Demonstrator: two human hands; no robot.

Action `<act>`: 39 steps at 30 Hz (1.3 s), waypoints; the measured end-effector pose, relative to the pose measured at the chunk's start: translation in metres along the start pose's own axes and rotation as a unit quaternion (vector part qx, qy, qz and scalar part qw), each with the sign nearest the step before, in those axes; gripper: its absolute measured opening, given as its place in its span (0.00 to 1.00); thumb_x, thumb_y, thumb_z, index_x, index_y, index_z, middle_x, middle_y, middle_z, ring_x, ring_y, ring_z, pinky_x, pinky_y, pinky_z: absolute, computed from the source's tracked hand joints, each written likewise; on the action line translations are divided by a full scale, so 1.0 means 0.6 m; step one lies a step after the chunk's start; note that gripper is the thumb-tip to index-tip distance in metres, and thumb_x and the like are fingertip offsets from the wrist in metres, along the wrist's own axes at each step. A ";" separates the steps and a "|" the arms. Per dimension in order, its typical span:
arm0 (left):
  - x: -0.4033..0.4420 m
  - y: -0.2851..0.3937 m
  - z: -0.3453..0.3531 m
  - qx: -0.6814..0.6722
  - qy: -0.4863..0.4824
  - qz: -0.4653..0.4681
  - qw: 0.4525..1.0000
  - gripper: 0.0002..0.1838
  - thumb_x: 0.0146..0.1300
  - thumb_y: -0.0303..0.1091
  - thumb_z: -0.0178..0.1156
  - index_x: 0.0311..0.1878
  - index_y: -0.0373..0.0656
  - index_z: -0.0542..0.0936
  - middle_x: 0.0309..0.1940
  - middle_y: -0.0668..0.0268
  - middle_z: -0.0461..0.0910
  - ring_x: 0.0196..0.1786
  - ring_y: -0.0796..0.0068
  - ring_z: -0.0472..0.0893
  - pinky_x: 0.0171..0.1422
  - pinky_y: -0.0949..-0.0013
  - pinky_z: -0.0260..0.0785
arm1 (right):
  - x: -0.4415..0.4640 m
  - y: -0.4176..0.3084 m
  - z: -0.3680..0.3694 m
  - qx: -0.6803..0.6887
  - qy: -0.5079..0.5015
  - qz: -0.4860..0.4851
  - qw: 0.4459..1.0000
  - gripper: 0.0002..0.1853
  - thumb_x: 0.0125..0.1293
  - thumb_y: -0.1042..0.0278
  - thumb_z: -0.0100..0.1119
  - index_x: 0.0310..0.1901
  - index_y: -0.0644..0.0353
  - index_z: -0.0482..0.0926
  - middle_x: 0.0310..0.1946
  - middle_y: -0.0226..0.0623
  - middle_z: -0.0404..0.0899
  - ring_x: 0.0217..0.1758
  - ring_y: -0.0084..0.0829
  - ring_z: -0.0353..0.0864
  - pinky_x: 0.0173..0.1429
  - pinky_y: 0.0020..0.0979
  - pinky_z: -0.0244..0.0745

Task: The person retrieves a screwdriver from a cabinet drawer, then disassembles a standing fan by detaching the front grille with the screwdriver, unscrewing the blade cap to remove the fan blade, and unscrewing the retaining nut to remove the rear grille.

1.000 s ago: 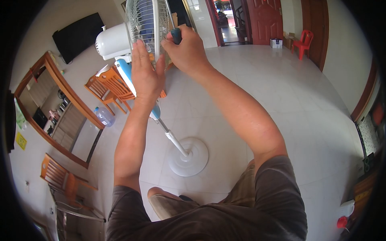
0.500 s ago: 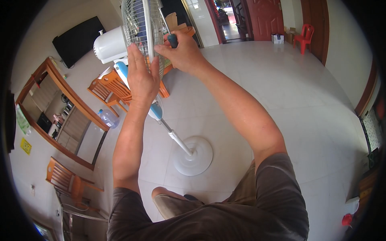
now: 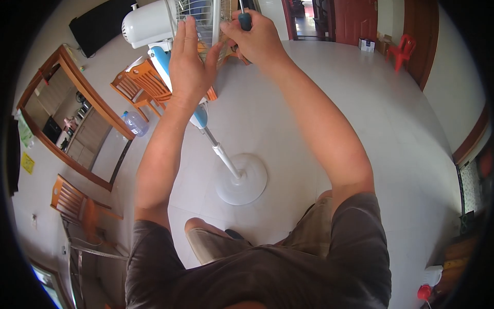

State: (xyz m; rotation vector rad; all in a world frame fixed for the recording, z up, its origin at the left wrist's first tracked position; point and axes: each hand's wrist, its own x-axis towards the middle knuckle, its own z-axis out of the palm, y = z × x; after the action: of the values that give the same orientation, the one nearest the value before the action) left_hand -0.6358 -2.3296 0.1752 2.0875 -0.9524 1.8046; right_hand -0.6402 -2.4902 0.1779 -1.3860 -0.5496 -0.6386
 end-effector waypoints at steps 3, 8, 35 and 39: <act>-0.005 0.004 0.003 0.021 -0.013 0.001 1.000 0.40 0.54 0.40 0.68 0.66 0.32 0.62 0.61 0.41 0.66 0.62 0.44 0.69 0.63 0.58 0.65 | -0.001 0.003 -0.003 0.012 0.006 -0.024 1.000 0.26 0.58 0.59 0.68 0.49 0.71 0.73 0.35 0.34 0.77 0.29 0.22 0.77 0.22 0.23 0.69; 0.002 0.008 0.016 0.023 0.029 -0.021 0.999 0.42 0.51 0.41 0.70 0.65 0.33 0.62 0.59 0.40 0.66 0.60 0.42 0.68 0.63 0.55 0.64 | -0.001 -0.004 0.009 -0.024 0.025 -0.019 0.999 0.23 0.57 0.60 0.69 0.47 0.69 0.74 0.30 0.34 0.79 0.20 0.20 0.73 0.21 0.22 0.67; -0.367 -0.165 -0.070 -0.130 -0.142 -0.431 0.882 0.18 0.57 0.33 0.63 0.48 0.33 0.78 0.38 0.56 0.81 0.39 0.67 0.81 0.46 0.68 0.74 | -0.365 0.284 -0.183 0.020 0.038 0.446 0.894 0.11 0.62 0.65 0.61 0.33 0.64 0.74 0.20 0.34 0.74 0.17 0.24 0.71 0.19 0.28 0.66; -0.455 -0.226 -0.059 -0.133 -0.231 -0.557 0.787 0.24 0.57 0.38 0.63 0.53 0.31 0.75 0.41 0.55 0.80 0.41 0.68 0.80 0.43 0.68 0.75 | -0.488 0.339 -0.345 -0.070 0.122 0.501 0.854 0.10 0.62 0.66 0.59 0.30 0.63 0.72 0.20 0.33 0.71 0.17 0.24 0.71 0.19 0.28 0.66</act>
State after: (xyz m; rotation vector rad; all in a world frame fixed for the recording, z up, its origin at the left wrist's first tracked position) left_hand -0.5929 -2.1174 -0.0425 2.1449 0.0816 0.5292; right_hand -0.7113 -2.6560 -0.1930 -1.4720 0.4515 0.0183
